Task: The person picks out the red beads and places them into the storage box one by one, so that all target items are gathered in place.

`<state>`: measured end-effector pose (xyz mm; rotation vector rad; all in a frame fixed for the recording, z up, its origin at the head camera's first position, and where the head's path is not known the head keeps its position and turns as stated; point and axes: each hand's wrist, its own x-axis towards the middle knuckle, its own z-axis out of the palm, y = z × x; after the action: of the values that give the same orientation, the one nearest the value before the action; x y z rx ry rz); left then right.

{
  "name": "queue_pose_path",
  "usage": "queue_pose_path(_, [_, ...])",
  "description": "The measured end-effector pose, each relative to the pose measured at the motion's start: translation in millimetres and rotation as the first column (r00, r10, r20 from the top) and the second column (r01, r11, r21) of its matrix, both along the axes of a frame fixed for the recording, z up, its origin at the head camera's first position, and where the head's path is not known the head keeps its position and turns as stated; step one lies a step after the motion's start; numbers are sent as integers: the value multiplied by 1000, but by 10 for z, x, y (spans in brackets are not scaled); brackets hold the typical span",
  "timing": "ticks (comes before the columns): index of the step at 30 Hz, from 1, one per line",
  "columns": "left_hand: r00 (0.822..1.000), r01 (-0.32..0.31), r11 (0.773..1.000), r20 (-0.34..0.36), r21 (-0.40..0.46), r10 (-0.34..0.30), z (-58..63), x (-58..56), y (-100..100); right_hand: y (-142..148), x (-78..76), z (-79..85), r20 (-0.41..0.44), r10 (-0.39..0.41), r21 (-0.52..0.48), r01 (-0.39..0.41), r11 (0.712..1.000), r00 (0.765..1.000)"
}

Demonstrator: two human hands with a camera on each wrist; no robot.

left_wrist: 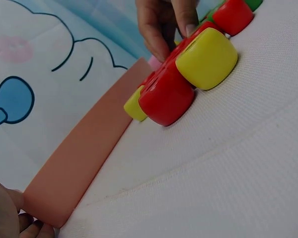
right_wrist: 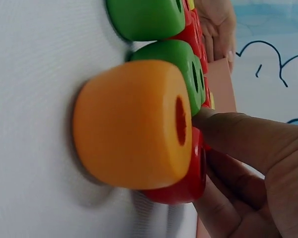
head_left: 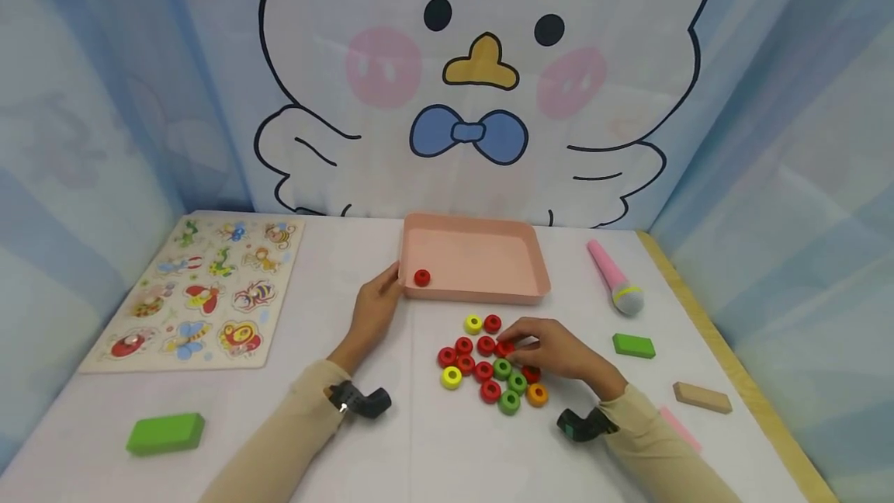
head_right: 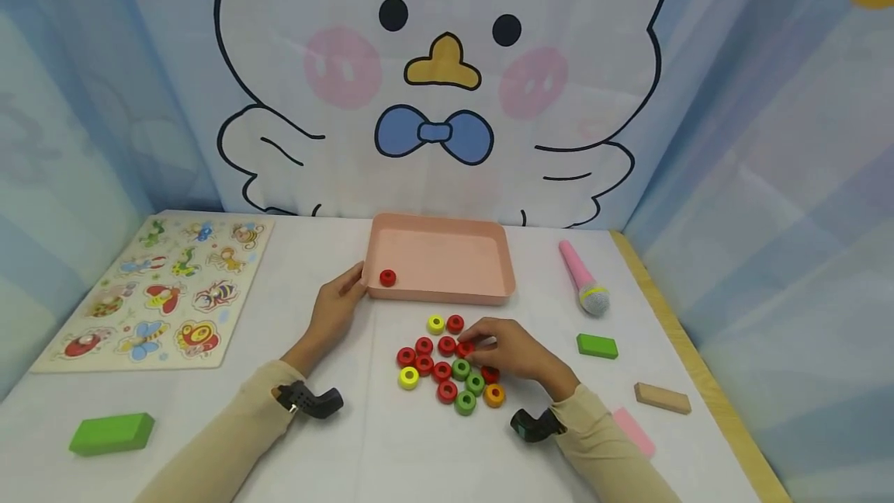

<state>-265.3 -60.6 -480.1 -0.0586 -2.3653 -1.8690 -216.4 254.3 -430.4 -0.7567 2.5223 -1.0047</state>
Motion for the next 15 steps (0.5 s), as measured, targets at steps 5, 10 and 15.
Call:
queue_pose_path(5, [1000,-13,1000,-5,-6,13,0,19,-15,-95,-171,175,-71,13,14,-12,1000,997])
queue_pose_path(10, [999,-28,1000,-25,9,28,7,16,-20,-544,-684,392,-147,-17,44,24,999,989])
queue_pose_path(15, [999,-28,999,-16,23,29,-2,19,19,-1068,-1240,355,-127,-37,119,52,992,991])
